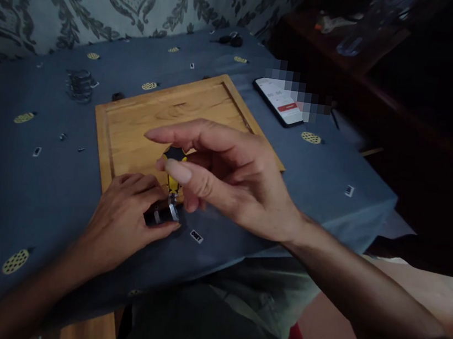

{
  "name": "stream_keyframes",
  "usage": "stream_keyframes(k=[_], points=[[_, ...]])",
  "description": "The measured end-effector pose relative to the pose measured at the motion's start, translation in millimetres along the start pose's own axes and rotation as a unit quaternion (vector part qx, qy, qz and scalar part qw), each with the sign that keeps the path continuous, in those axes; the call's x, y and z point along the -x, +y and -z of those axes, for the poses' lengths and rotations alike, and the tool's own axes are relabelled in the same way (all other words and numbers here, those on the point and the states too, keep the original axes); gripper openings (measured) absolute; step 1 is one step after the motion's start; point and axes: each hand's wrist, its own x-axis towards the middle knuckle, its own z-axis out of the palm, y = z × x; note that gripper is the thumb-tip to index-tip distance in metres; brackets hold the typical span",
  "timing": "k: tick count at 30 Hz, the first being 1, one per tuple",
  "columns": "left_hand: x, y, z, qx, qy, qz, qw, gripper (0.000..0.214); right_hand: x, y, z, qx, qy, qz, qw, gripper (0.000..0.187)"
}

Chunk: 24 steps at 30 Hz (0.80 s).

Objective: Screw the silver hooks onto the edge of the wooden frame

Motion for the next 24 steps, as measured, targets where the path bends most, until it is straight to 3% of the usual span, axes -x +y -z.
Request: stream_keyframes(k=[8,16,20,24], points=[[2,-1,-1.7,-0.004,0.004,-0.004,1.000,0.027,-1,1,-1,0.016,0.025,0.001,1.000,0.024],[1,-2,-2.4,0.002,0.017,-0.017,1.000,0.020,4,4,4,0.037,-0.013,0.008,0.999,0.010],[2,-4,-3.6,-0.015,0.023,-0.023,0.999,0.021,7,9,-3,0.073,0.073,0.041,0.994,0.022],[1,-2,-0.8,-0.013,-0.008,-0.004,1.000,0.013,7,7,-7,0.075,0.183,0.065,0.978,0.028]])
